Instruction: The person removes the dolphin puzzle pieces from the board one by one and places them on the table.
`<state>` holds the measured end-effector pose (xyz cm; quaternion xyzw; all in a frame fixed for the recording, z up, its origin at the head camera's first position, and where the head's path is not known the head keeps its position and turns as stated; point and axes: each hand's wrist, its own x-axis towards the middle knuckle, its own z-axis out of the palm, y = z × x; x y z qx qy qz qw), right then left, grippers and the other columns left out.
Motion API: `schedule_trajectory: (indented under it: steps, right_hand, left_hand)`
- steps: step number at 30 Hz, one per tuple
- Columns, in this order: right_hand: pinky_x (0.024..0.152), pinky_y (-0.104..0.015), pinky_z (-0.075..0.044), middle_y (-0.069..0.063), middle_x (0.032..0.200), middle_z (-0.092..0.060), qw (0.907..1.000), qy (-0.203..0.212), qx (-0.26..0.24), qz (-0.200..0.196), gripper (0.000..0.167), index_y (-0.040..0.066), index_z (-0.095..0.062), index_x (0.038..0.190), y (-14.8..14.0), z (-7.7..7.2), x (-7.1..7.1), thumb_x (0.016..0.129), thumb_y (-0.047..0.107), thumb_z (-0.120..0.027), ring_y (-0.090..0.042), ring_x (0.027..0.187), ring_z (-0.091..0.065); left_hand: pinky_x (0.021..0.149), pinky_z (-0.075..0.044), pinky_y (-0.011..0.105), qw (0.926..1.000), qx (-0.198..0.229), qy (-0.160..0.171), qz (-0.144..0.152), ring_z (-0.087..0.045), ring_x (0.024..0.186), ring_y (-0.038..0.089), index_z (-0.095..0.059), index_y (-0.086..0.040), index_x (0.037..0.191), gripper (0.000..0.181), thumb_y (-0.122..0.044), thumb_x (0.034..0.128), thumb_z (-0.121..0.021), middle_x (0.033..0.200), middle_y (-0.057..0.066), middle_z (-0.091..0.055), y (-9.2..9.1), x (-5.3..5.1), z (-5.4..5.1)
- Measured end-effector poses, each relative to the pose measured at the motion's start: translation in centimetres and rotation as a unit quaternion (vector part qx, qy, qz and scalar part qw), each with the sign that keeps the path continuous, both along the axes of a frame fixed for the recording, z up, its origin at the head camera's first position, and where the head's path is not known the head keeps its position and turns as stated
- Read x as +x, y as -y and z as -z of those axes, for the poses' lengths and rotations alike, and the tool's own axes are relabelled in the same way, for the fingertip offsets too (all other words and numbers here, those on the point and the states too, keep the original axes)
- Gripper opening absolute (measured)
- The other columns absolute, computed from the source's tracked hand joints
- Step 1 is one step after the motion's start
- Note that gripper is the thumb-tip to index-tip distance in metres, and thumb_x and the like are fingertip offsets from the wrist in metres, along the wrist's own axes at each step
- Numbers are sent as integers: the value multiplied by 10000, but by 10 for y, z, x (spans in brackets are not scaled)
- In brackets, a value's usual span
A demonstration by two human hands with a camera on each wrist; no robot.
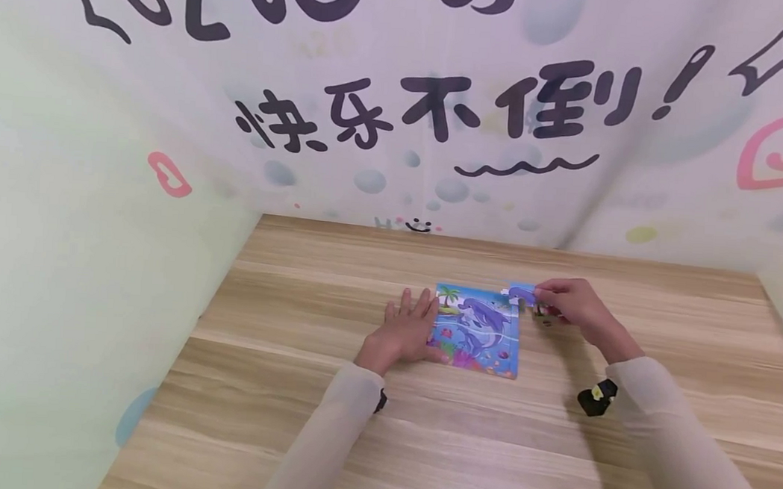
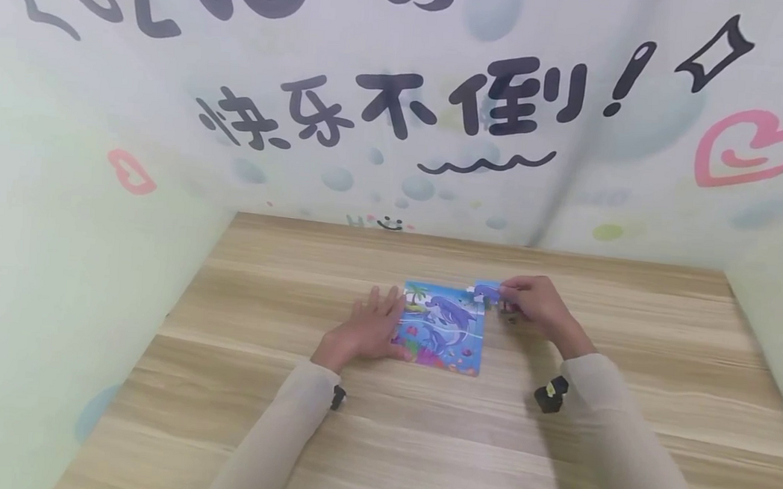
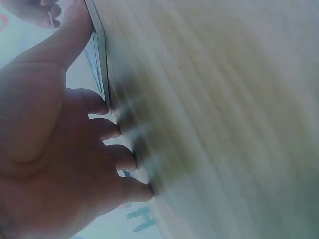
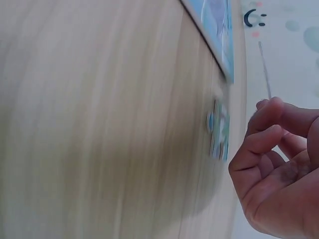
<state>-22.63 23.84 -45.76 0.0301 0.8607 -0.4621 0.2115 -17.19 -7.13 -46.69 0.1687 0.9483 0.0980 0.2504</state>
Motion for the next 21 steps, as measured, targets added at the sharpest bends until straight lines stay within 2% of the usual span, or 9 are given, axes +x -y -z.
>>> schedule_trajectory:
  steps: [3, 7, 10, 16, 21]
  right_hand:
    - [683, -293, -513, -33, 962, -629, 9999, 23, 112, 63, 412, -30, -586, 1297, -11, 1, 2, 1033, 282, -532, -124, 807, -574]
    - [667, -282, -501, -11, 929, -634, 9998, 6, 142, 129, 424, -37, -586, 1287, -24, 4, 3, 1031, 298, -539, -115, 796, -581]
    - [644, -282, -491, 9, 863, -636, 9997, -71, 135, 178, 419, -63, -592, 1254, -32, 7, 5, 1028, 287, -548, -102, 766, -573]
    - [630, -288, -469, -30, 863, -619, 9991, -75, 353, 236, 385, -66, -597, 1234, -44, 8, 12, 1035, 258, -535, -148, 760, -525]
    - [600, -277, -450, -22, 842, -601, 9988, -29, 420, 234, 363, -91, -586, 1218, -53, 7, 15, 1039, 217, -523, -129, 705, -493]
  left_hand:
    - [1199, -33, 614, 10000, 15, 15, 24, 103, 1515, 390, -34, -134, 1607, 1078, -627, 860, -634, 1672, 74, 83, 0, 0, 0]
    - [1197, -32, 619, 10000, 6, 20, 52, 103, 1514, 394, -32, -128, 1606, 1080, -629, 860, -632, 1672, 80, 85, -1, 0, 0]
    - [1197, -41, 620, 10000, -55, 7, 52, 96, 1514, 397, -32, -129, 1606, 1076, -631, 863, -626, 1672, 81, 84, -1, 0, 1]
    - [1199, -40, 616, 9999, -103, 27, 66, 106, 1515, 386, -26, -137, 1607, 1075, -638, 864, -620, 1673, 71, 88, 0, 0, 1]
    - [1202, -47, 612, 9999, -134, -11, 75, 103, 1518, 380, -32, -141, 1608, 1073, -639, 863, -622, 1675, 64, 82, 0, -1, 0]
